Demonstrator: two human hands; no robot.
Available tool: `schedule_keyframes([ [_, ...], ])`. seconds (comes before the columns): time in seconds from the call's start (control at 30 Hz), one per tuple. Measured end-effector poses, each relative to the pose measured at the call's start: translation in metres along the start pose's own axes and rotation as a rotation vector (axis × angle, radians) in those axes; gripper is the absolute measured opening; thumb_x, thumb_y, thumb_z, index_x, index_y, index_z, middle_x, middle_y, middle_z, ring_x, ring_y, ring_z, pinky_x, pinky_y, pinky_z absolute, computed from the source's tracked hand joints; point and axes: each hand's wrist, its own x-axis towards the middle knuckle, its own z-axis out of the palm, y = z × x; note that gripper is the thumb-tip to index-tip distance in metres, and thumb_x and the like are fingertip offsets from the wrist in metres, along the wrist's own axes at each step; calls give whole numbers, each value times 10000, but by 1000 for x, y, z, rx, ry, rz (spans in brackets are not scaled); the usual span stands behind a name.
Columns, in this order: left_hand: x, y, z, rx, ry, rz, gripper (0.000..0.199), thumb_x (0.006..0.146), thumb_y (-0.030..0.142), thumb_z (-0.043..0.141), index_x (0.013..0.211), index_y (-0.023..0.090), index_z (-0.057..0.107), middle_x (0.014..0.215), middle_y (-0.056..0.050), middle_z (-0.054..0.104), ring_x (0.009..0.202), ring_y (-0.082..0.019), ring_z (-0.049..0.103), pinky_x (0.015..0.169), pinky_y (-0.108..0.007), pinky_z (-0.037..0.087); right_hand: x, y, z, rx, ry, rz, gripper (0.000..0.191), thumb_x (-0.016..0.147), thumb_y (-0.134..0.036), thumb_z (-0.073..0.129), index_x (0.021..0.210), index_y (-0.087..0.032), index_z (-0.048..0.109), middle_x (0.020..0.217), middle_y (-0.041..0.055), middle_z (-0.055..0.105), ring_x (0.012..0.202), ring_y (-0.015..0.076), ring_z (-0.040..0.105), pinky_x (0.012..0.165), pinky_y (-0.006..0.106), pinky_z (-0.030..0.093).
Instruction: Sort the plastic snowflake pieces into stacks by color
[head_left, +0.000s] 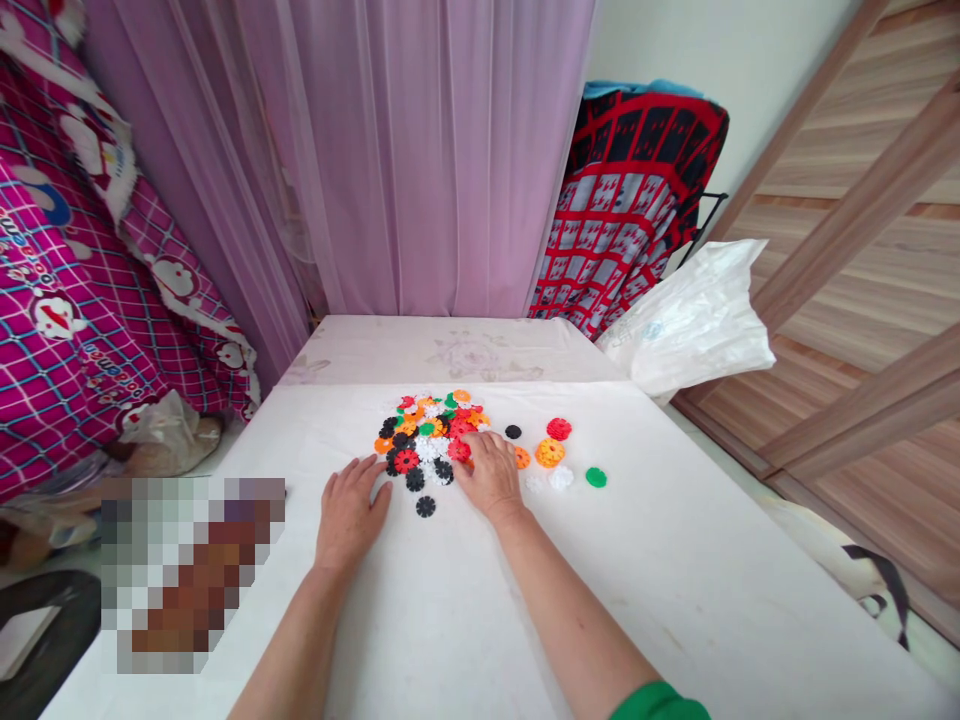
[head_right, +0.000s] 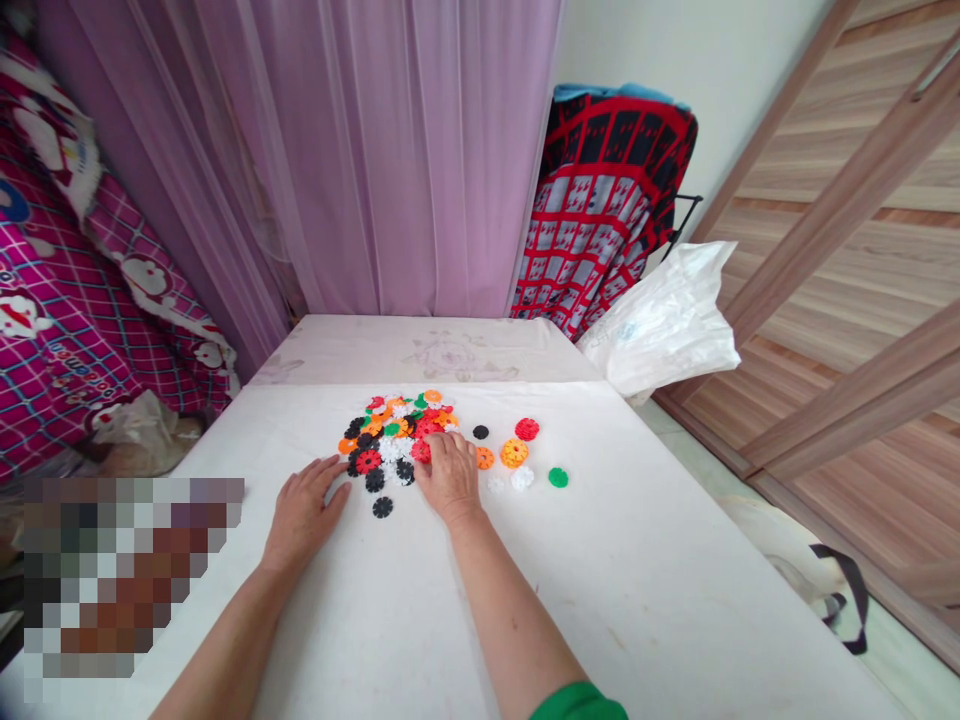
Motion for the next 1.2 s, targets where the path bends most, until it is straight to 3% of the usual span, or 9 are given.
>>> schedule_keyframes([
  [0.43,-1,1,-2,7,-19,-13,400,922,349,395,1230,226,618,1393,-63,564,1338,-282,441,1125,-510,285,-2,1,-2,34,-25,-33,303,798,-174,558,1088,-230,628,1122,42,691,1095,230,503,892,359,326],
  [0.77,-1,3,-3,-1,-20,-20,399,915,347,409,1236,239,620,1389,-64,568,1334,-285,447,1124,-516,289,1,3,1,-15,-44,-26,297,825,-205,564,1116,-215,619,1056,69,678,1002,235,516,850,363,337],
  [1.0,-1,1,-1,-5,-14,-15,396,920,358,401,1233,252,621,1396,-55,562,1341,-279,438,1127,-506,282,2,1,-2,45,-56,-45,343,828,-198,565,1168,-226,595,1132,51,681,1110,238,491,902,363,321],
  [1.2,-1,0,0,2,3,-7,387,915,353,417,1226,264,629,1378,-55,578,1326,-275,455,1121,-502,293,1,2,1,7,-60,-38,359,830,-214,569,1188,-221,593,1098,71,676,1038,244,508,866,369,335],
])
